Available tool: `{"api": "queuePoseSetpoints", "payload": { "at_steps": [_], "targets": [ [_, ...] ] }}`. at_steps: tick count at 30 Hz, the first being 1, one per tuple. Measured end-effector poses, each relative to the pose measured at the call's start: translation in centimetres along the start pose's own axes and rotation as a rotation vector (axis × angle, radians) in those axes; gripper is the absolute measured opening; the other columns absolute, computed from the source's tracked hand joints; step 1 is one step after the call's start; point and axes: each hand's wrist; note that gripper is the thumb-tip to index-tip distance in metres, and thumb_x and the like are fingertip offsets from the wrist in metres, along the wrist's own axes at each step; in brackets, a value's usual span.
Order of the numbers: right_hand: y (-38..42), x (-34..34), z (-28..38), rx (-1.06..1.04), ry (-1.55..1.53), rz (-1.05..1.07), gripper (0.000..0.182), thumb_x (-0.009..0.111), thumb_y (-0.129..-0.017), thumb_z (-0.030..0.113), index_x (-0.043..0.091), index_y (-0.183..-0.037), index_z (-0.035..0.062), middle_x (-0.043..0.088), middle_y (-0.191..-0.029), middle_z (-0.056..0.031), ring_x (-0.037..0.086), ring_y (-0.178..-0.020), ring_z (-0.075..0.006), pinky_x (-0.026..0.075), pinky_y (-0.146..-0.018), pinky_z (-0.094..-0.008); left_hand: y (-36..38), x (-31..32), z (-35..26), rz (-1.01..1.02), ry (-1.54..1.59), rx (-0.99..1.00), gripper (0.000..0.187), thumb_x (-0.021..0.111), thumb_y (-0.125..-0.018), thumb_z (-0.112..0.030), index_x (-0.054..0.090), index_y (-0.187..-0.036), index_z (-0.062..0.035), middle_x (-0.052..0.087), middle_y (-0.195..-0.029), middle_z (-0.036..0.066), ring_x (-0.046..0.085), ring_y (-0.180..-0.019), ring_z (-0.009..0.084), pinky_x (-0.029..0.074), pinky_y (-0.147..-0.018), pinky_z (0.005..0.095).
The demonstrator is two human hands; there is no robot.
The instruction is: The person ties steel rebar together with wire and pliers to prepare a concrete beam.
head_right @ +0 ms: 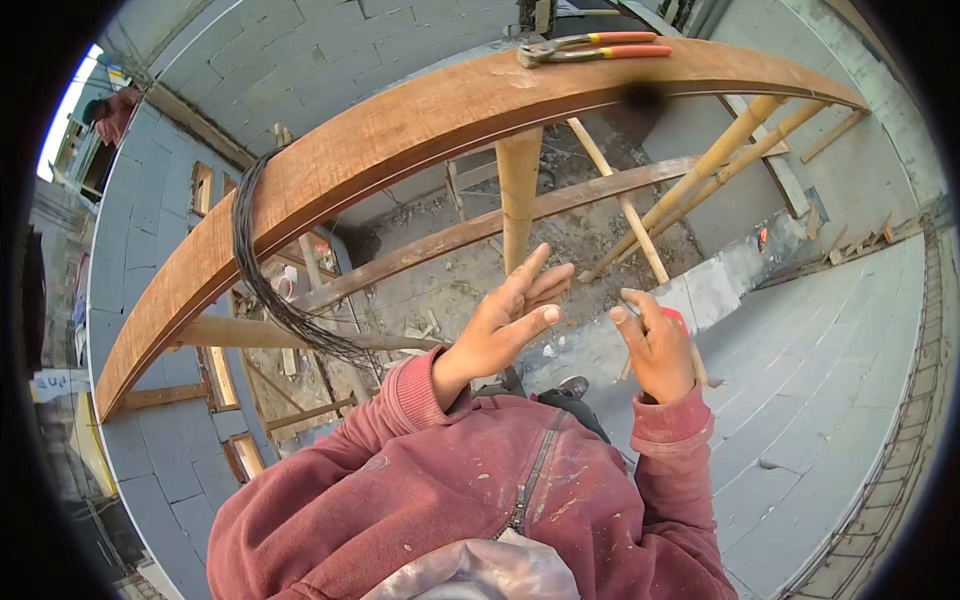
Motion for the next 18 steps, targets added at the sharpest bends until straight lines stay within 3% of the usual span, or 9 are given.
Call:
{"api": "queuePoseSetpoints", "payload": {
  "at_steps": [3, 5, 9, 11, 14, 16, 18],
  "targets": [
    [3.1, 1.6, -4.8, 0.002, 0.094, -0.052, 0.033, 0.057, -0.088, 0.035, 0.06, -0.104, 0.0065, 0.059, -0.063, -0.0158, 0.059, -0.06, -0.0323, 0.042, -0.055, -0.0386, -3.2, 5.3, 2.9, 0.089, 0.221, -0.067, 0.042, 0.043, -0.097, -0.015, 0.035, -0.135, 0.001, 0.062, -0.1, 0.012, 0.063, -0.089, 0.0229, 0.045, -0.092, 0.035],
    [4.9, 0.3, -6.3, 0.106, 0.066, -0.067, 0.035, 0.056, -0.088, 0.038, 0.06, -0.104, 0.0065, 0.058, -0.06, -0.0149, 0.059, -0.059, -0.0316, 0.042, -0.054, -0.0394, -5.1, 7.3, 3.8, 0.211, 0.28, -0.109, 0.039, 0.039, -0.099, -0.019, 0.038, -0.132, 0.001, 0.06, -0.086, 0.007, 0.061, -0.079, 0.0181, 0.048, -0.089, 0.0352],
    [7.7, -3.8, -8.0, 0.328, -0.026, -0.017, 0.04, 0.056, -0.087, 0.04, 0.058, -0.107, 0.0057, 0.056, -0.058, -0.0138, 0.059, -0.058, -0.0302, 0.041, -0.053, -0.039, -7.5, 14.2, 6.3, 0.194, 0.297, -0.121, 0.034, 0.036, -0.1, -0.023, 0.044, -0.128, -0.0045, 0.033, -0.062, -0.005, 0.031, -0.051, 0.0048, 0.034, -0.049, 0.0207],
    [9.8, -5.4, -9.9, 0.262, -0.205, -0.13, 0.037, 0.058, -0.088, 0.035, 0.057, -0.108, 0.0036, 0.051, -0.055, -0.0084, 0.053, -0.052, -0.0202, 0.039, -0.051, -0.0329, -8.1, 17.9, 8.3, 0.305, 0.116, -0.053, 0.034, 0.037, -0.1, -0.026, 0.046, -0.127, -0.0078, 0.028, -0.06, -0.006, 0.022, -0.05, 0.0038, 0.022, -0.046, 0.0197],
    [13.2, -8.7, -11.2, 0.23, -0.523, -0.392, 0.027, 0.057, -0.089, 0.024, 0.058, -0.105, 0.002, 0.05, -0.06, -0.0046, 0.046, -0.054, -0.0118, 0.039, -0.053, -0.0284, -6.6, 24.2, 10.6, 0.524, 0.224, -0.197, 0.038, 0.037, -0.1, -0.033, 0.043, -0.127, -0.0076, 0.026, -0.06, -0.006, 0.022, -0.048, 0.0036, 0.023, -0.045, 0.0191],
    [14.7, -7.5, -15.5, 0.087, -0.519, -0.699, 0.023, 0.054, -0.091, 0.021, 0.059, -0.101, 0.0016, 0.053, -0.064, -0.0053, 0.049, -0.059, -0.0104, 0.04, -0.056, -0.0277, -5.4, 28.8, 11.4, 0.547, 0.425, -0.264, 0.042, 0.036, -0.099, -0.036, 0.04, -0.128, -0.0065, 0.023, -0.059, -0.006, 0.021, -0.047, 0.0037, 0.021, -0.042, 0.0192],
    [16.6, -8.3, -15.7, 0.13, -0.533, -0.785, 0.02, 0.051, -0.092, 0.019, 0.06, -0.099, 0.002, 0.054, -0.066, -0.0051, 0.051, -0.062, -0.0095, 0.042, -0.059, -0.0271, -5.8, 31.6, 12.8, 0.569, 0.49, -0.284, 0.046, 0.036, -0.099, -0.039, 0.038, -0.131, -0.0064, 0.022, -0.059, -0.006, 0.019, -0.045, 0.0034, 0.018, -0.04, 0.019]
  ]
}}
Point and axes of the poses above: each hand's wrist, its own y-axis away from the middle knuckle, its own x-axis out of the palm, z = x × y
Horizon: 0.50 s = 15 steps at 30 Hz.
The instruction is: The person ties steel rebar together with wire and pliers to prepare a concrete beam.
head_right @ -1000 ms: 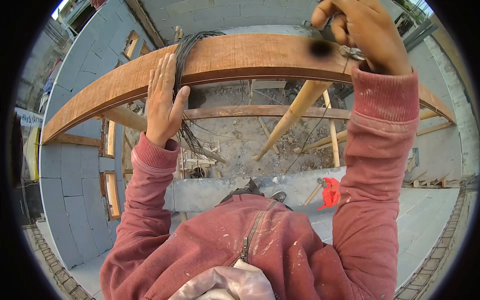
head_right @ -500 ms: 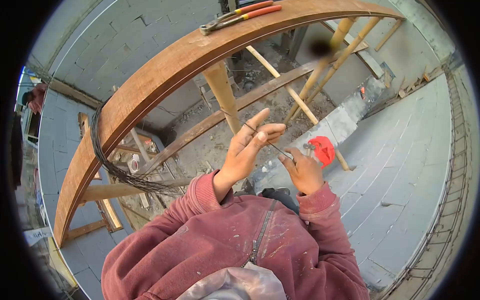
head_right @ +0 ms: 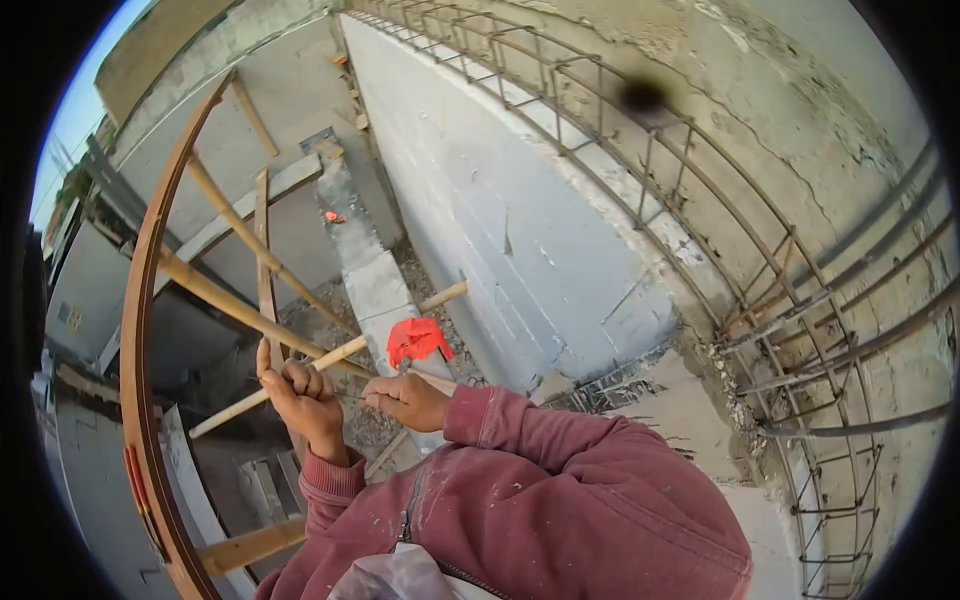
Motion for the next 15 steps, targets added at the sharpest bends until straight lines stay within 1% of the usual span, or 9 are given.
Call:
{"api": "queuePoseSetpoints", "payload": {
  "at_steps": [3, 4, 6, 7, 8, 9, 13, 14, 15],
  "targets": [
    [0.7, -3.4, -0.1, 0.109, 0.049, -0.079, 0.019, 0.049, -0.092, 0.015, 0.06, -0.099, 0.0027, 0.054, -0.066, -0.0043, 0.052, -0.065, -0.0095, 0.043, -0.061, -0.0266, -1.7, 2.8, 3.7, 0.095, -0.028, -0.071, 0.048, 0.036, -0.099, -0.04, 0.035, -0.134, -0.0067, 0.019, -0.058, -0.006, 0.013, -0.043, 0.0028, 0.014, -0.037, 0.0192],
    [1.0, -4.7, 0.8, 0.149, 0.031, -0.108, 0.018, 0.048, -0.092, 0.015, 0.06, -0.099, 0.0028, 0.053, -0.066, -0.0039, 0.052, -0.065, -0.0095, 0.043, -0.061, -0.0263, -2.5, 2.3, 5.1, 0.331, 0.077, -0.162, 0.05, 0.036, -0.099, -0.04, 0.037, -0.133, -0.0042, 0.033, -0.061, -0.004, 0.031, -0.048, 0.0039, 0.029, -0.042, 0.0186],
    [1.3, -6.9, 0.5, 0.186, -0.243, -0.146, 0.021, 0.047, -0.094, 0.016, 0.058, -0.108, 0.0044, 0.051, -0.071, -0.0016, 0.048, -0.067, -0.0072, 0.04, -0.061, -0.0243, -2.3, 5.2, 8.8, 0.579, -0.149, -0.179, 0.051, 0.037, -0.098, -0.04, 0.041, -0.131, -0.0014, 0.045, -0.075, 0.001, 0.044, -0.063, 0.0083, 0.039, -0.056, 0.0221],
    [1.5, -7.9, 1.0, 0.144, -0.183, -0.26, 0.021, 0.046, -0.094, 0.016, 0.058, -0.107, 0.0038, 0.051, -0.071, -0.0014, 0.048, -0.067, -0.0074, 0.039, -0.061, -0.0241, -2.0, 6.2, 10.1, 0.701, -0.262, -0.177, 0.051, 0.037, -0.098, -0.04, 0.043, -0.13, -0.0001, 0.052, -0.082, 0.004, 0.05, -0.07, 0.0105, 0.044, -0.063, 0.0239],
    [1.7, -9.1, 2.1, 0.107, -0.122, -0.369, 0.021, 0.046, -0.094, 0.016, 0.058, -0.107, 0.0033, 0.051, -0.072, -0.0011, 0.048, -0.067, -0.0076, 0.039, -0.061, -0.0239, -2.3, 7.0, 10.8, 0.875, -0.334, -0.304, 0.053, 0.038, -0.098, -0.041, 0.048, -0.125, 0.0033, 0.054, -0.107, 0.012, 0.053, -0.094, 0.0177, 0.043, -0.084, 0.0314],
    [1.8, -10.0, 2.8, 0.069, -0.057, -0.477, 0.021, 0.046, -0.094, 0.015, 0.058, -0.107, 0.0028, 0.052, -0.072, -0.0009, 0.048, -0.068, -0.0078, 0.039, -0.061, -0.0237, -2.4, 8.0, 12.6, 0.854, -0.251, -0.432, 0.054, 0.039, -0.097, -0.041, 0.049, -0.124, 0.0043, 0.054, -0.11, 0.012, 0.054, -0.092, 0.018, 0.042, -0.086, 0.0316],
    [5.2, -10.9, 2.1, -0.011, 0.075, -0.856, 0.019, 0.05, -0.092, 0.015, 0.061, -0.103, 0.0039, 0.058, -0.072, -0.0044, 0.051, -0.065, -0.0112, 0.043, -0.062, -0.0254, -4.6, 12.3, 17.2, 0.952, 0.003, -0.571, 0.054, 0.043, -0.096, -0.039, 0.044, -0.129, 0.0038, 0.055, -0.113, 0.013, 0.052, -0.103, 0.0204, 0.04, -0.091, 0.0345],
    [6.8, -10.9, 3.2, 0.083, 0.142, -0.881, 0.019, 0.05, -0.092, 0.014, 0.062, -0.104, 0.0044, 0.058, -0.073, -0.0032, 0.05, -0.064, -0.0104, 0.042, -0.062, -0.0253, -4.9, 14.0, 17.6, 0.93, 0.109, -0.592, 0.054, 0.044, -0.095, -0.038, 0.043, -0.13, 0.0035, 0.055, -0.114, 0.013, 0.051, -0.106, 0.0213, 0.04, -0.093, 0.0355],
    [8.8, -10.8, 4.6, 0.181, 0.206, -0.897, 0.019, 0.05, -0.092, 0.014, 0.062, -0.104, 0.005, 0.057, -0.073, -0.002, 0.049, -0.064, -0.0096, 0.042, -0.062, -0.0251, -5.1, 15.8, 17.6, 1.058, -0.004, -0.408, 0.052, 0.046, -0.094, -0.035, 0.042, -0.13, 0.0032, 0.054, -0.116, 0.014, 0.05, -0.108, 0.023, 0.039, -0.094, 0.0371]
  ]
}}
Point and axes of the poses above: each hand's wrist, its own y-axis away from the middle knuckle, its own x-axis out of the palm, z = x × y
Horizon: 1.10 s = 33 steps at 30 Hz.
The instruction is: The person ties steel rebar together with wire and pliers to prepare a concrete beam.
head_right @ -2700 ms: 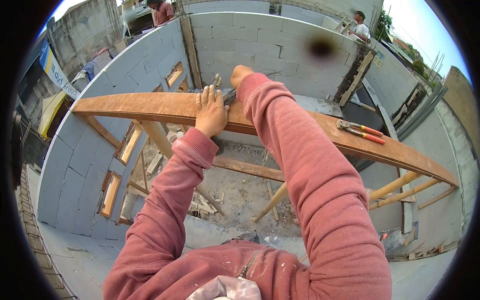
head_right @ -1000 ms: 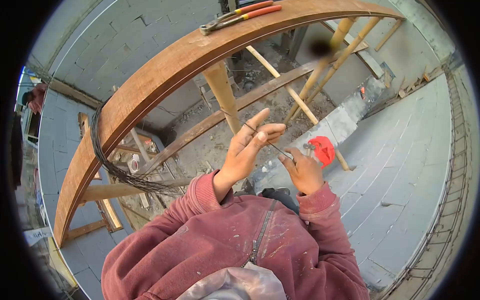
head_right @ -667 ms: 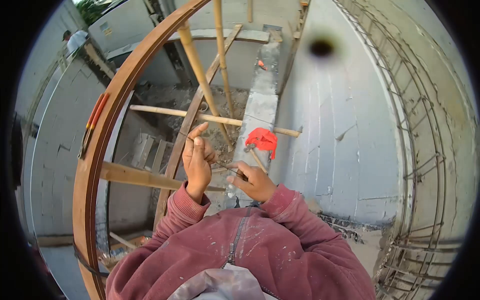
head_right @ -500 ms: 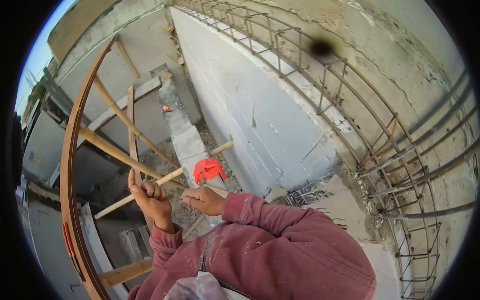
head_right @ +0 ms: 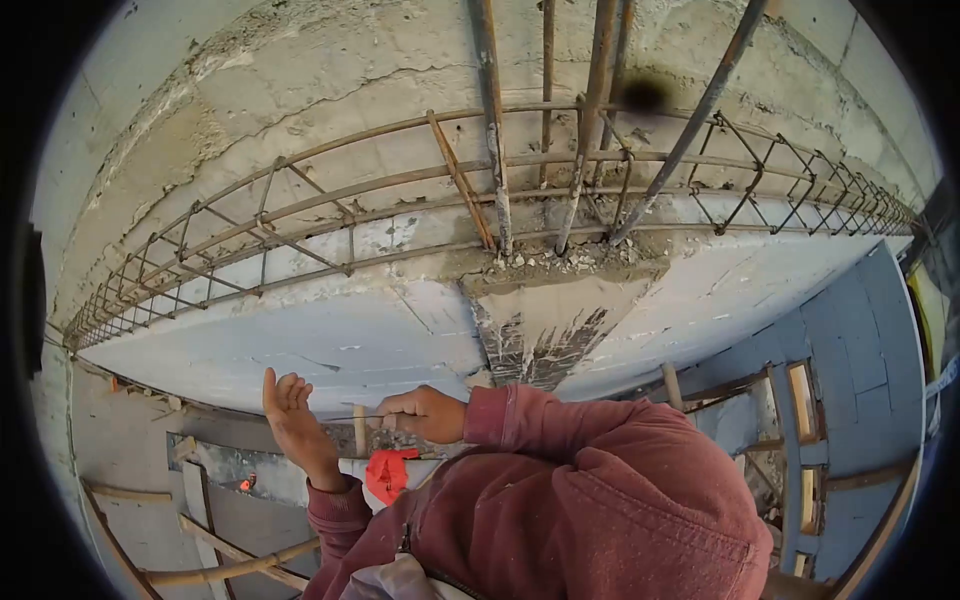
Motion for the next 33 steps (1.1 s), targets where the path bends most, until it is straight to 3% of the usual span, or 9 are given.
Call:
{"api": "queuePoseSetpoints", "payload": {
  "at_steps": [2, 4, 7, 10, 12, 14, 20, 29, 33],
  "targets": [
    [3.0, -1.3, -2.3, 0.093, -0.08, -0.078, 0.022, 0.049, -0.092, 0.015, 0.063, -0.105, 0.0048, 0.058, -0.076, -0.0013, 0.048, -0.065, -0.0096, 0.042, -0.063, -0.0257, -3.4, 2.0, -2.1, 0.155, -0.397, 0.225, 0.051, 0.05, -0.092, -0.028, 0.04, -0.131, 0.0027, 0.054, -0.118, 0.015, 0.049, -0.113, 0.0265, 0.037, -0.097, 0.0404],
    [6.2, -2.0, -1.7, 0.307, -0.234, -0.212, 0.023, 0.049, -0.091, 0.013, 0.062, -0.107, 0.0021, 0.057, -0.077, -0.0022, 0.048, -0.066, -0.0102, 0.042, -0.064, -0.0255, -7.9, 6.4, -5.4, 0.479, -0.66, 0.743, 0.048, 0.056, -0.087, -0.02, 0.045, -0.128, 0.0026, 0.052, -0.123, 0.017, 0.047, -0.117, 0.0327, 0.034, -0.1, 0.0438],
    [7.8, -1.0, -0.8, 0.092, -0.214, -0.53, 0.025, 0.048, -0.09, 0.008, 0.061, -0.109, -0.001, 0.054, -0.075, -0.0016, 0.047, -0.066, -0.0083, 0.041, -0.063, -0.0234, -11.6, 16.0, -7.9, 0.73, -0.615, 0.984, 0.043, 0.061, -0.082, -0.019, 0.053, -0.12, 0.0001, 0.053, -0.123, 0.015, 0.046, -0.118, 0.0322, 0.034, -0.102, 0.0452],
    [8.5, -2.0, 3.2, -0.07, 0.19, -0.897, 0.029, 0.047, -0.087, 0.003, 0.06, -0.113, -0.0008, 0.052, -0.074, -0.0012, 0.045, -0.065, -0.0066, 0.039, -0.062, -0.0217, -11.6, 20.8, -6.2, 0.639, -0.682, 0.969, 0.042, 0.061, -0.082, -0.019, 0.054, -0.12, -0.0033, 0.055, -0.12, 0.014, 0.049, -0.114, 0.0337, 0.036, -0.099, 0.0452],
    [9.3, -3.4, 5.9, -0.197, 0.132, -1.215, 0.033, 0.046, -0.086, 0.0, 0.06, -0.115, 0.0018, 0.052, -0.074, -0.0004, 0.044, -0.064, -0.0055, 0.038, -0.061, -0.0203, -11.1, 21.3, -6.6, 0.622, -0.723, 0.92, 0.041, 0.062, -0.081, -0.02, 0.056, -0.118, -0.0032, 0.056, -0.119, 0.013, 0.051, -0.111, 0.0327, 0.037, -0.097, 0.0442],
    [10.2, -5.8, 8.7, -0.079, 0.17, -1.307, 0.035, 0.044, -0.085, -0.002, 0.06, -0.116, 0.0036, 0.051, -0.071, 0.0013, 0.043, -0.063, -0.0048, 0.038, -0.059, -0.0196, -12.2, 21.7, -7.5, 0.69, -0.698, 0.957, 0.028, 0.059, -0.082, -0.018, 0.063, -0.105, -0.0019, 0.061, -0.109, 0.013, 0.053, -0.105, 0.0303, 0.039, -0.094, 0.0413],
    [7.9, -9.3, 11.8, -0.084, 0.21, -1.216, 0.038, 0.042, -0.081, -0.004, 0.06, -0.114, 0.0017, 0.05, -0.067, 0.0028, 0.043, -0.061, -0.0046, 0.038, -0.057, -0.0201, -15.9, 23.1, -7.8, 0.97, -0.553, 0.6, 0.022, 0.053, -0.085, -0.015, 0.067, -0.092, -0.0002, 0.065, -0.095, 0.012, 0.055, -0.1, 0.0283, 0.042, -0.089, 0.0371],
    [19.6, -12.1, 10.0, -0.063, 0.274, -1.358, 0.037, 0.043, -0.079, -0.004, 0.063, -0.11, 0.0028, 0.05, -0.066, 0.0013, 0.046, -0.061, -0.0065, 0.04, -0.058, -0.0212, -15.2, 23.4, -8.5, 0.905, -0.672, 0.802, 0.019, 0.058, -0.082, -0.017, 0.067, -0.085, -0.0006, 0.065, -0.088, 0.013, 0.059, -0.092, 0.0256, 0.046, -0.079, 0.0343],
    [20.8, -14.8, 12.0, -0.135, 0.472, -1.395, 0.033, 0.045, -0.08, -0.003, 0.063, -0.107, 0.0016, 0.049, -0.063, 0.0015, 0.047, -0.061, -0.0063, 0.04, -0.058, -0.0213, -16.4, 24.2, -9.6, 0.883, -0.415, 0.395, 0.016, 0.058, -0.083, -0.012, 0.066, -0.083, 0.0019, 0.065, -0.08, 0.012, 0.06, -0.079, 0.0178, 0.046, -0.074, 0.0287]
  ]
}}
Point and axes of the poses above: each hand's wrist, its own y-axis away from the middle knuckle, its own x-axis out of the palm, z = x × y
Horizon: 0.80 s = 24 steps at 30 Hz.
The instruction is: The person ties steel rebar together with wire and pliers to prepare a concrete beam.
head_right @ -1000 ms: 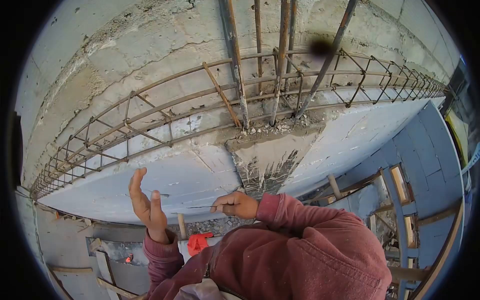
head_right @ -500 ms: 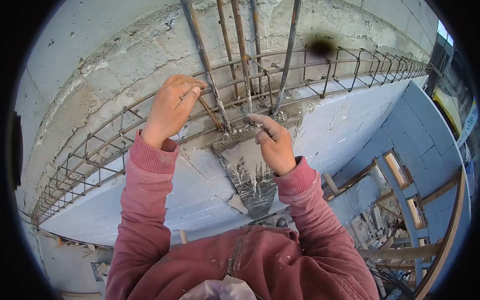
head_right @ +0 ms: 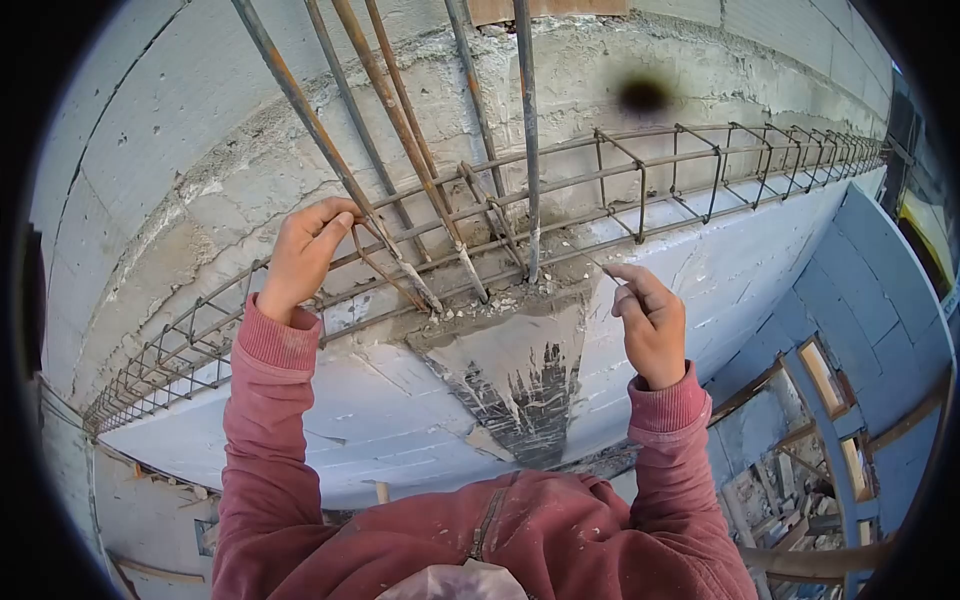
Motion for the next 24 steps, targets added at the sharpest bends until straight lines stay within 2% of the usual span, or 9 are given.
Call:
{"api": "queuePoseSetpoints", "payload": {
  "at_steps": [1, 4, 7, 9, 10, 13, 16, 19, 24],
  "targets": [
    [-0.9, -0.7, 0.1, -0.065, 0.038, -0.016, 0.032, 0.046, -0.08, -0.004, 0.063, -0.106, 0.0013, 0.049, -0.063, 0.0017, 0.047, -0.061, -0.0062, 0.04, -0.058, -0.0213, -0.1, -0.4, -0.5, 0.01, -0.104, 0.018, 0.016, 0.057, -0.083, -0.012, 0.066, -0.083, 0.0016, 0.065, -0.078, 0.012, 0.061, -0.075, 0.0187, 0.046, -0.071, 0.0291],
    [-4.6, -2.2, 1.5, -0.207, 0.3, -0.087, 0.029, 0.047, -0.079, -0.004, 0.065, -0.101, 0.0024, 0.056, -0.064, -0.0075, 0.053, -0.059, -0.0163, 0.043, -0.058, -0.0264, -0.9, -1.0, -1.8, 0.013, -0.341, 0.052, 0.015, 0.057, -0.083, -0.011, 0.066, -0.086, 0.0008, 0.065, -0.074, 0.013, 0.062, -0.066, 0.0202, 0.047, -0.065, 0.03],
    [-9.8, -2.0, 3.4, -0.527, 0.549, -0.094, 0.027, 0.048, -0.079, -0.002, 0.066, -0.097, 0.0043, 0.061, -0.071, -0.0162, 0.059, -0.063, -0.0306, 0.047, -0.062, -0.034, -2.2, 0.1, -2.7, -0.001, -0.375, -0.005, 0.015, 0.059, -0.084, -0.011, 0.065, -0.089, 0.0009, 0.064, -0.071, 0.012, 0.06, -0.066, 0.0169, 0.046, -0.064, 0.0287],
    [-13.3, -1.1, 4.4, -0.539, 0.683, 0.005, 0.025, 0.05, -0.076, 0.002, 0.068, -0.093, 0.0053, 0.064, -0.076, -0.0174, 0.062, -0.07, -0.0335, 0.049, -0.067, -0.0379, -4.1, 0.7, -3.3, 0.02, -0.312, -0.082, 0.014, 0.06, -0.084, -0.009, 0.064, -0.092, 0.0018, 0.063, -0.071, 0.009, 0.058, -0.068, 0.0117, 0.045, -0.065, 0.0257],
    [-14.9, -0.6, 4.5, -0.525, 0.726, 0.09, 0.024, 0.051, -0.074, 0.004, 0.069, -0.09, 0.006, 0.064, -0.076, -0.0177, 0.062, -0.072, -0.0332, 0.05, -0.068, -0.0386, -5.1, 0.9, -1.8, 0.058, -0.288, 0.07, 0.015, 0.061, -0.082, -0.009, 0.065, -0.094, 0.0003, 0.065, -0.083, 0.01, 0.06, -0.076, 0.0164, 0.048, -0.071, 0.0283],
    [-18.0, 1.3, 4.5, -0.47, 0.826, 0.293, 0.021, 0.053, -0.071, 0.007, 0.071, -0.082, 0.0081, 0.065, -0.077, -0.0178, 0.064, -0.074, -0.0325, 0.051, -0.07, -0.0399, -7.5, 1.5, 0.4, 0.181, -0.569, 0.586, 0.015, 0.063, -0.081, -0.011, 0.065, -0.094, -0.0038, 0.063, -0.096, 0.007, 0.06, -0.09, 0.0206, 0.049, -0.079, 0.0312],
    [-19.0, 2.6, 4.6, -0.391, 0.936, 0.351, 0.018, 0.055, -0.068, 0.008, 0.072, -0.075, 0.0104, 0.066, -0.073, -0.0162, 0.064, -0.072, -0.0325, 0.052, -0.07, -0.0401, -10.1, 3.2, 0.7, 0.21, -0.898, 1.0, 0.015, 0.064, -0.079, -0.014, 0.066, -0.092, -0.0079, 0.062, -0.101, 0.003, 0.057, -0.1, 0.0219, 0.047, -0.087, 0.0331],
    [-19.1, 2.3, 4.7, -0.336, 0.924, 0.467, 0.017, 0.057, -0.067, 0.009, 0.072, -0.075, 0.0105, 0.066, -0.074, -0.0157, 0.065, -0.073, -0.0322, 0.052, -0.07, -0.0396, -11.5, 4.9, 0.2, 0.171, -0.904, 1.106, 0.014, 0.064, -0.078, -0.017, 0.065, -0.089, -0.0088, 0.061, -0.099, 0.003, 0.055, -0.103, 0.0186, 0.044, -0.091, 0.0321],
    [-19.9, 3.1, 4.8, -0.305, 1.076, 0.557, 0.014, 0.059, -0.069, 0.011, 0.072, -0.074, 0.0096, 0.067, -0.076, -0.0142, 0.065, -0.074, -0.0305, 0.052, -0.071, -0.038, -12.5, 6.2, -0.2, 0.257, -1.033, 1.037, 0.011, 0.059, -0.074, -0.013, 0.065, -0.082, -0.0075, 0.059, -0.086, 0.0, 0.055, -0.091, 0.0167, 0.043, -0.085, 0.0303]
  ]
}}
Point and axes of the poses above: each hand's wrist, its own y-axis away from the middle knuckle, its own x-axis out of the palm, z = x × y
